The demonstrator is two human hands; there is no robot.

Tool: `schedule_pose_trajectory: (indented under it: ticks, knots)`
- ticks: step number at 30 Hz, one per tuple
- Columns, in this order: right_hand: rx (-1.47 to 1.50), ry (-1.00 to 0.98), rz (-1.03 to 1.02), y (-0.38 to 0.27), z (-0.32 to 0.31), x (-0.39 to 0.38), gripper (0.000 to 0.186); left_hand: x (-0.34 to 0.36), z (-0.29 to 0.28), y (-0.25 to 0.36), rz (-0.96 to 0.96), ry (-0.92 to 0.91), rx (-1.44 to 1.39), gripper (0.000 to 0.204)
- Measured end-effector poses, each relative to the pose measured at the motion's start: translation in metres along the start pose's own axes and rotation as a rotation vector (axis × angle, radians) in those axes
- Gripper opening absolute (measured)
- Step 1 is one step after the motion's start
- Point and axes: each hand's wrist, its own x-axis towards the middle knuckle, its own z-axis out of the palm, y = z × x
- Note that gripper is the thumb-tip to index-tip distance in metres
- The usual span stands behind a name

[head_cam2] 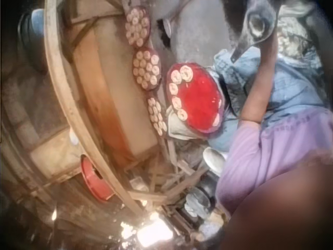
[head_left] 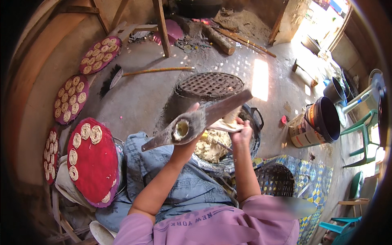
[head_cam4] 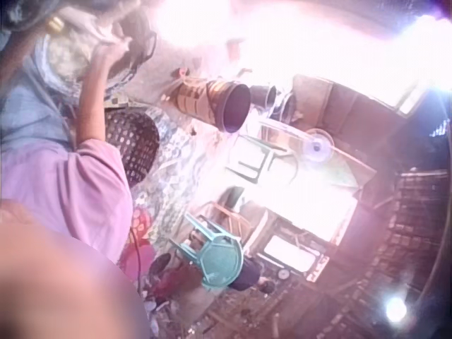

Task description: The person uses a handheld piping device to extrude dough into spiral shapes onto round purple trays. They repeatedly scoop dough from a large pot, load it into the device, and pipe multiple spirals per tray, then move to the next tray.

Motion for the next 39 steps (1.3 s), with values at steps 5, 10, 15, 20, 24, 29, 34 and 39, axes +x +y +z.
schedule_pose_trajectory:
  ticks: [5,10,15,20,24,29,34,39]
  knots:
    - [-1.529,-0.295,-0.070,0.023,-0.041,-0.012,0.059,0.048,-0.019,0.016,0.521,0.141,0.813,0.029]
    - [-2.825,-0.296,-0.318,0.028,-0.106,-0.004,0.033,0.108,-0.033,0.010,0.647,0.102,0.790,0.037]
    - [-2.794,-0.555,-0.592,0.036,-0.081,-0.010,0.027,0.114,-0.057,-0.018,0.646,0.144,0.797,0.033]
    - [-2.873,-0.680,-0.351,-0.034,0.016,-0.062,0.027,0.119,-0.089,-0.017,0.473,0.423,0.431,0.018]
    - [-2.172,-0.536,-0.017,-0.072,0.047,-0.114,0.029,0.129,-0.100,0.005,0.368,0.707,-0.240,0.018]
    - [-1.389,-0.636,0.156,-0.034,0.019,-0.118,0.029,0.131,-0.092,0.031,0.246,0.750,-0.441,0.018]
    - [-1.290,-0.622,0.082,0.015,-0.002,-0.101,0.028,0.127,-0.087,0.029,0.262,0.673,-0.518,0.019]
    - [-1.342,-0.642,0.065,0.033,-0.002,-0.117,0.025,0.111,-0.081,-0.006,0.568,0.642,0.381,0.016]
